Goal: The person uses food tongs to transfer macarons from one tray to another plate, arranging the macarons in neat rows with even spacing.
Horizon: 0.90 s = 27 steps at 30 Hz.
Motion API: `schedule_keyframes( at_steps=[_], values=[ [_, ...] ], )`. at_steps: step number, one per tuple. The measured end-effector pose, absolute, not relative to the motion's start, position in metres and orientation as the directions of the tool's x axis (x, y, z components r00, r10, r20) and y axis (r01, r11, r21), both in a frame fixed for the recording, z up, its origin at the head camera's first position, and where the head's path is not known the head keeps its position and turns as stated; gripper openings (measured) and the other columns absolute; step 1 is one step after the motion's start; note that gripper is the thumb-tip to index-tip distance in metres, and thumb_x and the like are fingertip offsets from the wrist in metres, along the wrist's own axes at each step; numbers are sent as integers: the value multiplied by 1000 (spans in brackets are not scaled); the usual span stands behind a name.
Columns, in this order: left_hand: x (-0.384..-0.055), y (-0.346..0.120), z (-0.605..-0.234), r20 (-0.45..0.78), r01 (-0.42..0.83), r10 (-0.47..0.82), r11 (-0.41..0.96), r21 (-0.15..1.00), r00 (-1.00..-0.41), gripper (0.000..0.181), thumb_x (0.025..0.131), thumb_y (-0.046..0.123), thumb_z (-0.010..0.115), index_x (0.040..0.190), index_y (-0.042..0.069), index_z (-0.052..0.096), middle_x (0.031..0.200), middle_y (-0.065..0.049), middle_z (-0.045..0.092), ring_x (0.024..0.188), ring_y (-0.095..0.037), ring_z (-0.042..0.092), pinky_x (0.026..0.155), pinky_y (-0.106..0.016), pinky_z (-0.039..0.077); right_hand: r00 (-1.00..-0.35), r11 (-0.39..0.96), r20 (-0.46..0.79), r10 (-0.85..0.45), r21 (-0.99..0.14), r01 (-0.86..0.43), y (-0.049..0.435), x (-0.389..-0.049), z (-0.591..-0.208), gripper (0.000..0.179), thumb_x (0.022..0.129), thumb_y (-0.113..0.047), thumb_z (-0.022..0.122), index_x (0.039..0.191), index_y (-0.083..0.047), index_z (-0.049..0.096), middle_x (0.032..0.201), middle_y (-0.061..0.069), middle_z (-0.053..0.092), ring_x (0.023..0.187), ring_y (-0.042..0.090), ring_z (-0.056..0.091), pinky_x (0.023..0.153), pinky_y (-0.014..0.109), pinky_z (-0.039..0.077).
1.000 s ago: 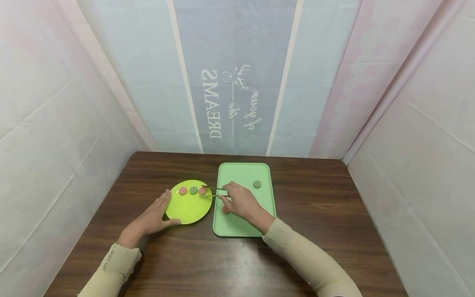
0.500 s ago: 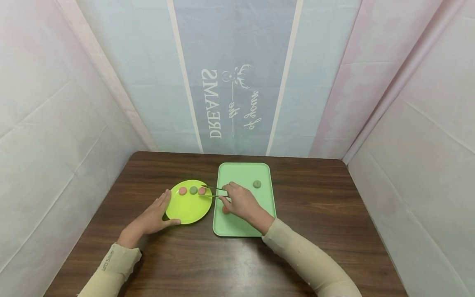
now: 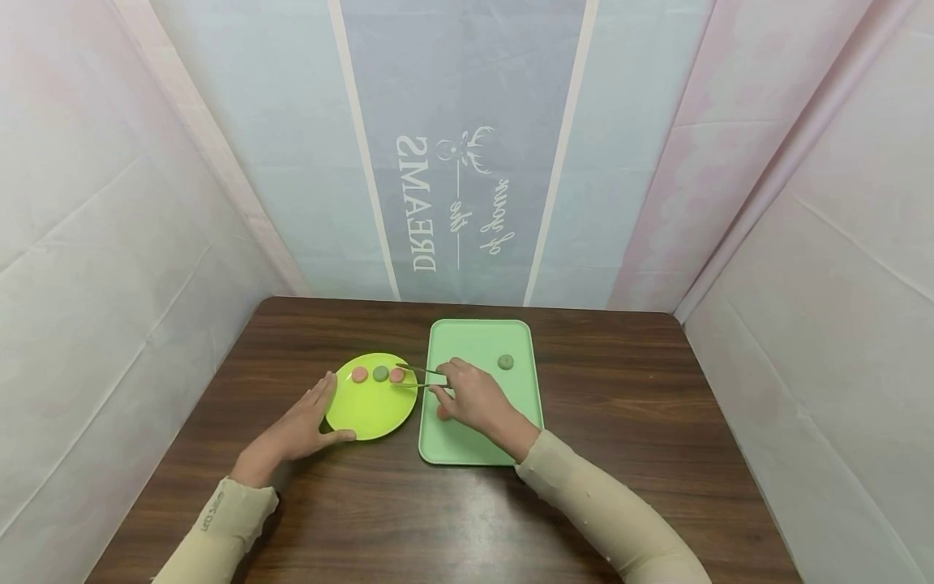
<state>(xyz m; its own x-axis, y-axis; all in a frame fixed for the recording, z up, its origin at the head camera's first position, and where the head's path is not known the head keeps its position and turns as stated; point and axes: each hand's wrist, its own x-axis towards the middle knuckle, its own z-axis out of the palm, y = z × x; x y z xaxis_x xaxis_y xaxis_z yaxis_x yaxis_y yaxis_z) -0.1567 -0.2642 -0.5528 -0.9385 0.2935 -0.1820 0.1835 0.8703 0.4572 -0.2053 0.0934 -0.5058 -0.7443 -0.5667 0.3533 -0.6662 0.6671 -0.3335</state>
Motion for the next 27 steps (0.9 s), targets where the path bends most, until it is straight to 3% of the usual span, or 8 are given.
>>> schedule_keyframes(
  at_steps=[11, 18, 27],
  values=[
    [-157, -265, -554, -177, 191, 296, 873, 448, -938, 127, 93, 71, 71, 169, -7, 6, 177, -27, 6, 164, -43, 12, 133, -59, 17, -752, 649, 376, -541, -382, -658, 100, -200, -505, 25, 100, -23, 81, 116, -6, 75, 98, 7, 72, 83, 17, 71, 67, 31, 61],
    [-157, -265, -555, -174, 191, 294, 874, 447, -940, 127, 93, 72, 71, 169, -7, 6, 177, -27, 6, 164, -43, 12, 133, -60, 17, -799, 656, 350, -489, -457, -601, 109, -197, -504, 25, 100, -24, 81, 119, -7, 77, 102, 4, 73, 84, 15, 71, 69, 31, 62],
    [-156, -265, -557, -168, 197, 299, 872, 448, -940, 127, 93, 72, 71, 169, -7, 6, 177, -27, 6, 164, -44, 12, 133, -60, 17, -834, 629, 359, -419, -548, -552, 129, -192, -504, 28, 97, -19, 84, 123, -7, 78, 96, -1, 70, 75, 9, 63, 65, 29, 58]
  ],
)
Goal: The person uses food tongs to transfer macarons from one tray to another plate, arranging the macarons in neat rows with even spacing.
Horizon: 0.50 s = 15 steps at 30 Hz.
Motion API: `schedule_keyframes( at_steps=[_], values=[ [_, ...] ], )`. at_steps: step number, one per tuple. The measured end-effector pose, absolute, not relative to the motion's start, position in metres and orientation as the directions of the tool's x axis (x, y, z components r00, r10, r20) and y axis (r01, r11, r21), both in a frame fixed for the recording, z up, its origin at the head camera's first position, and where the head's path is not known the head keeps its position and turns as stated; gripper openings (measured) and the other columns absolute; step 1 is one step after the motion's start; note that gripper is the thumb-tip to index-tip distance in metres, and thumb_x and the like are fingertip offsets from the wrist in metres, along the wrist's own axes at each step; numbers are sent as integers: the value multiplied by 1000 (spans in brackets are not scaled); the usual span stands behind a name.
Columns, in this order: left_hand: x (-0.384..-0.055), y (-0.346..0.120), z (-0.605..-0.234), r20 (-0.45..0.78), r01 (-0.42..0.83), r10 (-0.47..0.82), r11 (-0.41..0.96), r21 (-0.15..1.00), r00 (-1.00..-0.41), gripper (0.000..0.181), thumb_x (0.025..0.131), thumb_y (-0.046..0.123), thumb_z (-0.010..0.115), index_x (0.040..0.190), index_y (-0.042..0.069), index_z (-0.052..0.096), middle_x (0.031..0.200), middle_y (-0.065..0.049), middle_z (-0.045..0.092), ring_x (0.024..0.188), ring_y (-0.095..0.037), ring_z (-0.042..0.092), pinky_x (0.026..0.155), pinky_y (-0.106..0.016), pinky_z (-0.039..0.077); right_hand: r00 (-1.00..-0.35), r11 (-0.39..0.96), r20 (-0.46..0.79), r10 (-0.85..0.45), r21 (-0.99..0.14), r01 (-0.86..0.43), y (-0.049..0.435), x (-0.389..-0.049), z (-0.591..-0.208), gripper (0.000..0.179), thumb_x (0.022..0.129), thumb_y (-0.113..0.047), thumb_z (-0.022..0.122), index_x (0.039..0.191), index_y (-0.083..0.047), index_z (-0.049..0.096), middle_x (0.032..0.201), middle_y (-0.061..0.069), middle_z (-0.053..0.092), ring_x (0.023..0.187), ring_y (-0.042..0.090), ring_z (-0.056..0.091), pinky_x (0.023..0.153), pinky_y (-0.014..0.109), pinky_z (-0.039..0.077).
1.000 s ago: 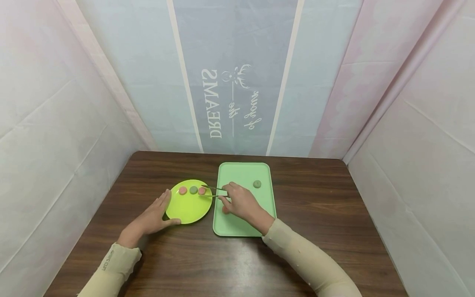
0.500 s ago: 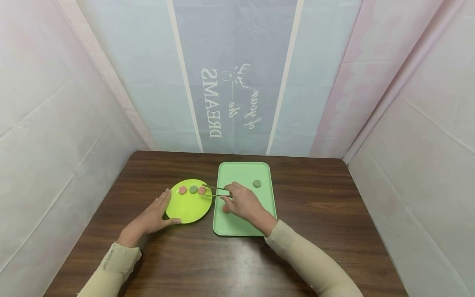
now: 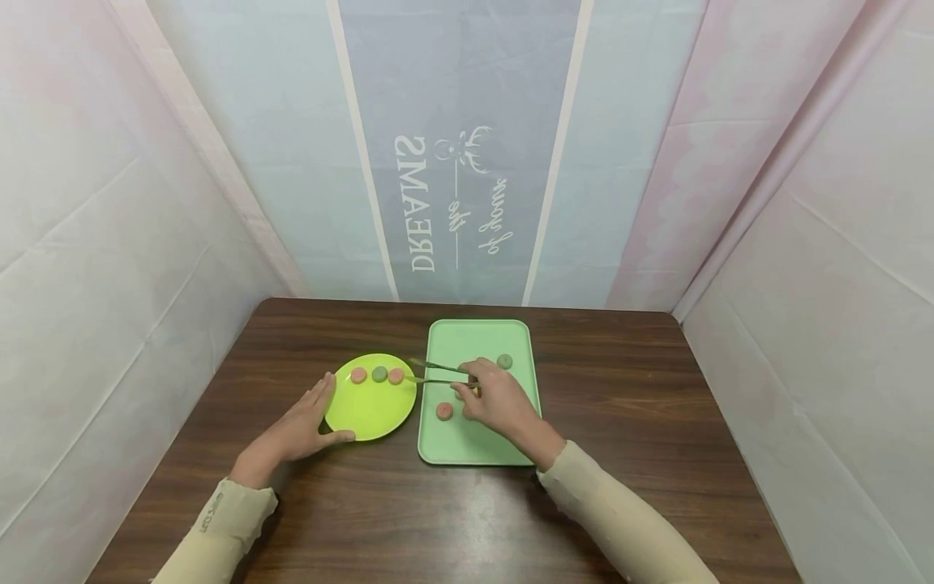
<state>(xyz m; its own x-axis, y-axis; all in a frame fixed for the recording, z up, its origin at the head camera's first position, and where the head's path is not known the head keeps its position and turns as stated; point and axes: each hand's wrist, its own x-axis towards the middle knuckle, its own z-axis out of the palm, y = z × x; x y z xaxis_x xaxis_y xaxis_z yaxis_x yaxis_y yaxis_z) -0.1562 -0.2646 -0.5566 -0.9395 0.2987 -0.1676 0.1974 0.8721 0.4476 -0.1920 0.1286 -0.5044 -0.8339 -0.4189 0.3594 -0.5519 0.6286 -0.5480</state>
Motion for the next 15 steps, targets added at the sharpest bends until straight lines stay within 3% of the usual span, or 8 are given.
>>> schedule_keyframes(
  at_steps=[15],
  values=[
    [-157, -265, -555, -174, 192, 297, 872, 451, -939, 127, 93, 71, 71, 169, -7, 6, 177, -28, 6, 164, -44, 12, 133, -60, 17, -850, 603, 397, -345, -600, -525, 166, -193, -502, 30, 97, -14, 84, 124, -2, 77, 90, 0, 67, 69, 7, 59, 61, 28, 56]
  ],
)
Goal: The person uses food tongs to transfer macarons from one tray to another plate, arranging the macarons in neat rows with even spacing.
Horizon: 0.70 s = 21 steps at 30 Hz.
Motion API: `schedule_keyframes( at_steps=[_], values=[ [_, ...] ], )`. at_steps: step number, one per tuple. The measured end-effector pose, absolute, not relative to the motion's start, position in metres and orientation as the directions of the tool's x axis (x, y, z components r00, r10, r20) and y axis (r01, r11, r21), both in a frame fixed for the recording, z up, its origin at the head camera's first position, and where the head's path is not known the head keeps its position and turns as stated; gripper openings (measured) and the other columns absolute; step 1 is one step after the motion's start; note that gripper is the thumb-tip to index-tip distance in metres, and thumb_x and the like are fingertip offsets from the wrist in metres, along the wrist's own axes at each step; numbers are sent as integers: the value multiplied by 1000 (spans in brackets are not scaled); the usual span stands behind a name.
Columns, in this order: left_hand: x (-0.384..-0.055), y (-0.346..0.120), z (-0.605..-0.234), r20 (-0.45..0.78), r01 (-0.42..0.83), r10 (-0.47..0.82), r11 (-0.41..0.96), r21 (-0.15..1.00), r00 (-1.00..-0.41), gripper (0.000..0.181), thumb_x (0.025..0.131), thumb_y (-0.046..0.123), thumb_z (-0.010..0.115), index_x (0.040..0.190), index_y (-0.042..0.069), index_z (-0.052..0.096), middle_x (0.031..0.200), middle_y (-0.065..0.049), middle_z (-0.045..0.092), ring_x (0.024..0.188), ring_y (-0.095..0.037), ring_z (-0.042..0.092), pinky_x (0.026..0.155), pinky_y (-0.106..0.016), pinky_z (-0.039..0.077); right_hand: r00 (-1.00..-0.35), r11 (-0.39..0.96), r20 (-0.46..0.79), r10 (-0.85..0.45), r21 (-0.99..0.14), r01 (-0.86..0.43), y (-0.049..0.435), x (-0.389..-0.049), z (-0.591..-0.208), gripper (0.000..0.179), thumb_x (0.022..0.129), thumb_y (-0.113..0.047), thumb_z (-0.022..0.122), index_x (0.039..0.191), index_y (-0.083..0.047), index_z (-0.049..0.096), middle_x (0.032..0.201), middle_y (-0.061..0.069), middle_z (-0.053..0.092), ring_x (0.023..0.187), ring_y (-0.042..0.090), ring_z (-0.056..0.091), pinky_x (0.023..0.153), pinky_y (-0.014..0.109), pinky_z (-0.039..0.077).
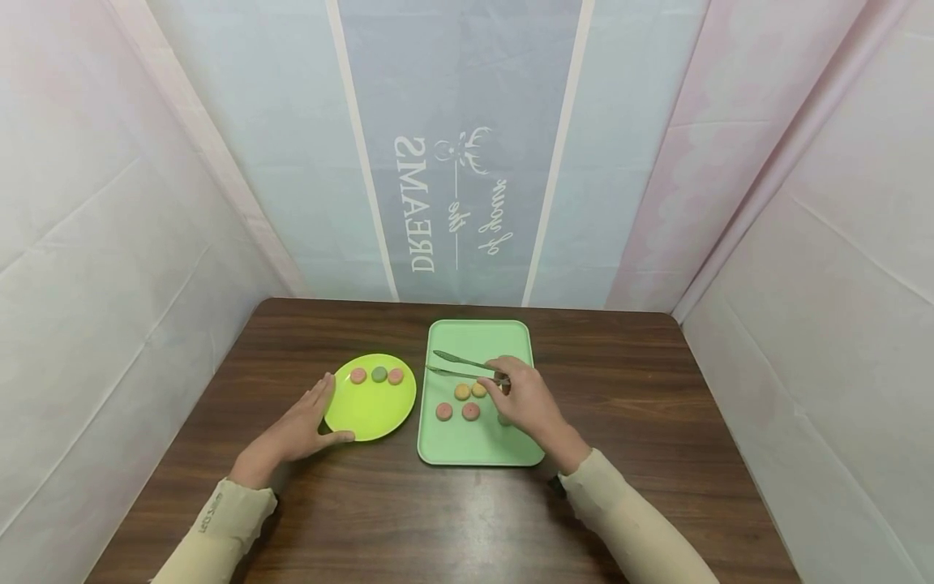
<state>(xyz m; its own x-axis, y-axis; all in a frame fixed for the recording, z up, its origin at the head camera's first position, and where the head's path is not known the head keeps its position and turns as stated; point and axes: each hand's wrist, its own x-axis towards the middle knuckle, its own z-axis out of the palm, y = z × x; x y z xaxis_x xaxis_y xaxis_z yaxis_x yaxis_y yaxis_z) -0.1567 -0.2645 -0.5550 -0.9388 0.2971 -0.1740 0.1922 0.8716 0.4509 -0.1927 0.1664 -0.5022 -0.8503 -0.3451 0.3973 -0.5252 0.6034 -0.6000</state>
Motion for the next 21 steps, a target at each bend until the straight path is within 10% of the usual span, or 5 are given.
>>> schedule_keyframes(
  at_steps=[21],
  values=[
    [-157, -264, -553, -176, 196, 299, 875, 443, -938, 127, 93, 71, 71, 169, -8, 6, 177, -28, 7, 164, -44, 13, 133, -60, 18, -874, 669, 433, -222, -585, -459, 216, -191, -515, 25, 97, -13, 83, 119, -2, 78, 90, 1, 67, 71, 10, 58, 61, 27, 53]
  ],
)
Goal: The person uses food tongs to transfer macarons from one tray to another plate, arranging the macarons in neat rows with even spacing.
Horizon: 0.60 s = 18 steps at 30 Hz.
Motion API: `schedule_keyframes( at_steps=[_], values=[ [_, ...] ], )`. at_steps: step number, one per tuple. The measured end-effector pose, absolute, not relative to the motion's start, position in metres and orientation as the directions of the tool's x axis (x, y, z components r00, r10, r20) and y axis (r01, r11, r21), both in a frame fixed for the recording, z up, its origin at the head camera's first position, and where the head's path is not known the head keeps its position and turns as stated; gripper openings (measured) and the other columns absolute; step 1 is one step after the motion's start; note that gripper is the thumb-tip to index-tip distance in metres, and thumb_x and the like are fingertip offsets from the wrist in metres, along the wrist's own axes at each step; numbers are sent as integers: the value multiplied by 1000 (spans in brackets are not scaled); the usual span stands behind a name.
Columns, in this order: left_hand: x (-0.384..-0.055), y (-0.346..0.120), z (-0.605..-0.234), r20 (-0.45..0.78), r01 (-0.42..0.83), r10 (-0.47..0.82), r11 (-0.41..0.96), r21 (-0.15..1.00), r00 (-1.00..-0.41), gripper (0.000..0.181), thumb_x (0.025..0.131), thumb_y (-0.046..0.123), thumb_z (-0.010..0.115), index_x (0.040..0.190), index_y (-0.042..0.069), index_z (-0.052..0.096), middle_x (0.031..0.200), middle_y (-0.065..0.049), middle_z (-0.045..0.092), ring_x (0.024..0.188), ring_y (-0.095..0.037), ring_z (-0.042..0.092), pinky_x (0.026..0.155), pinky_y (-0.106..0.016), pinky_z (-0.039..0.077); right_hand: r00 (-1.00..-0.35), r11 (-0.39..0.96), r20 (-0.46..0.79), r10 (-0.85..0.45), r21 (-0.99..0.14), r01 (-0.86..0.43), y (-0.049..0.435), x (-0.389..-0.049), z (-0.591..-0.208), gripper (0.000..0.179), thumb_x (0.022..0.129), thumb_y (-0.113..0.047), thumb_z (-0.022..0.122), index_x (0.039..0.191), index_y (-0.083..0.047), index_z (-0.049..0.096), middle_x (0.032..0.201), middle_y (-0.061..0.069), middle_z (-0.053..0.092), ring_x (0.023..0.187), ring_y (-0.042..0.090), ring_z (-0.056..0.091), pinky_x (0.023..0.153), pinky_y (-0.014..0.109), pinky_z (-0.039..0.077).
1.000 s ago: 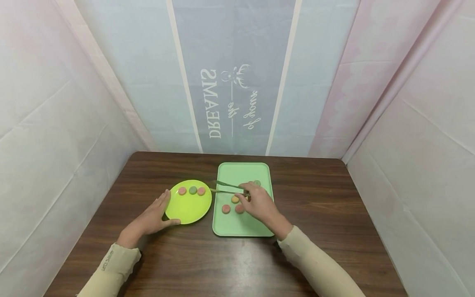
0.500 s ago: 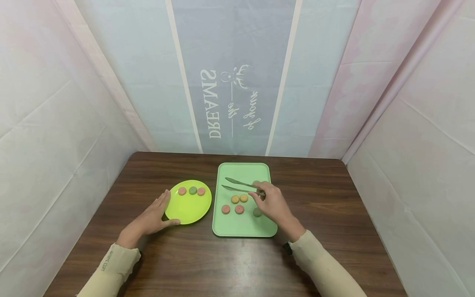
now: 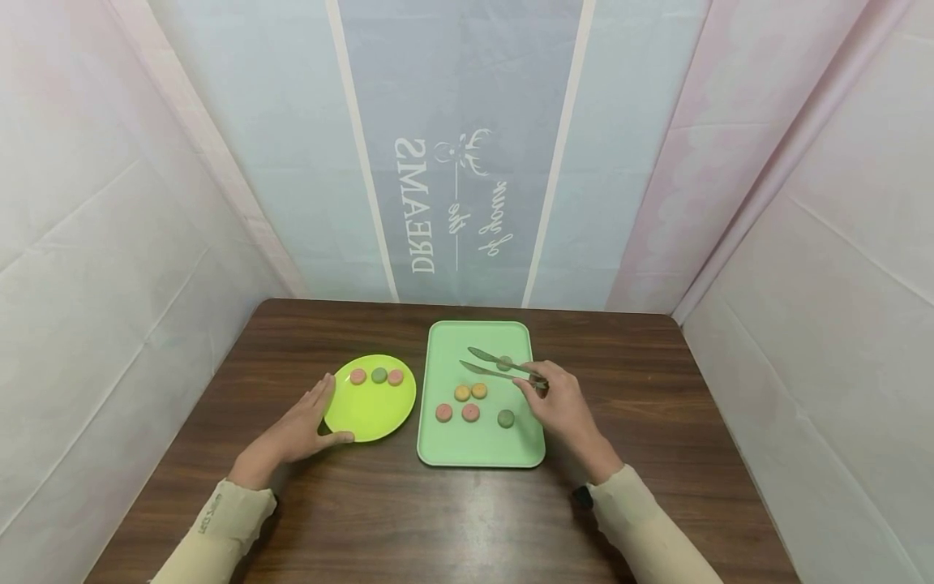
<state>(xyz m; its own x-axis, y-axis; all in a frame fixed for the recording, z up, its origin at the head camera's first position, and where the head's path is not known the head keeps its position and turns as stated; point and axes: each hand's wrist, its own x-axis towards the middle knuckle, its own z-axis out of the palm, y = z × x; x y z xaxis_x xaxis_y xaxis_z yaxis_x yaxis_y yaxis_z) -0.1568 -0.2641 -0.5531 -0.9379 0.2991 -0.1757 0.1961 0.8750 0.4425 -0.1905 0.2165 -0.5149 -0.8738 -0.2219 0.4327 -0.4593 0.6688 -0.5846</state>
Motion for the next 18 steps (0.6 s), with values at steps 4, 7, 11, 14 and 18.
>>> schedule_keyframes(
  at_steps=[4, 7, 11, 14, 18],
  values=[
    [-157, -264, -554, -171, 198, 300, 874, 444, -939, 127, 93, 72, 71, 169, -8, 7, 177, -28, 7, 164, -44, 13, 133, -60, 18, -870, 671, 450, -199, -585, -456, 225, -190, -518, 24, 97, -12, 83, 118, -2, 79, 93, 3, 71, 73, 10, 62, 61, 26, 55],
    [-158, -265, -555, -169, 201, 301, 875, 441, -939, 127, 93, 72, 71, 169, -8, 7, 177, -28, 7, 164, -44, 13, 133, -60, 18, -862, 669, 471, -186, -582, -462, 232, -190, -520, 23, 95, -10, 85, 116, -1, 79, 93, 4, 71, 71, 10, 61, 59, 25, 54],
    [-158, -265, -555, -168, 202, 301, 875, 440, -939, 127, 93, 72, 70, 169, -7, 7, 177, -28, 7, 164, -44, 12, 133, -60, 17, -865, 672, 473, -167, -587, -451, 240, -190, -522, 22, 95, -11, 85, 115, -3, 79, 90, 3, 70, 69, 10, 57, 57, 23, 49],
    [-158, -265, -556, -169, 198, 299, 874, 444, -939, 127, 93, 71, 71, 169, -7, 7, 177, -28, 7, 164, -44, 12, 133, -60, 17, -877, 681, 454, -154, -595, -427, 244, -189, -522, 22, 96, -13, 84, 115, -4, 78, 89, 2, 68, 69, 11, 55, 57, 24, 48],
    [-157, -264, -556, -180, 189, 294, 875, 445, -939, 127, 93, 72, 71, 170, -6, 6, 178, -27, 5, 164, -43, 11, 133, -60, 17, -879, 692, 454, -144, -589, -417, 251, -188, -523, 22, 96, -13, 85, 115, -5, 78, 88, 1, 66, 67, 12, 54, 56, 25, 48]
  ],
)
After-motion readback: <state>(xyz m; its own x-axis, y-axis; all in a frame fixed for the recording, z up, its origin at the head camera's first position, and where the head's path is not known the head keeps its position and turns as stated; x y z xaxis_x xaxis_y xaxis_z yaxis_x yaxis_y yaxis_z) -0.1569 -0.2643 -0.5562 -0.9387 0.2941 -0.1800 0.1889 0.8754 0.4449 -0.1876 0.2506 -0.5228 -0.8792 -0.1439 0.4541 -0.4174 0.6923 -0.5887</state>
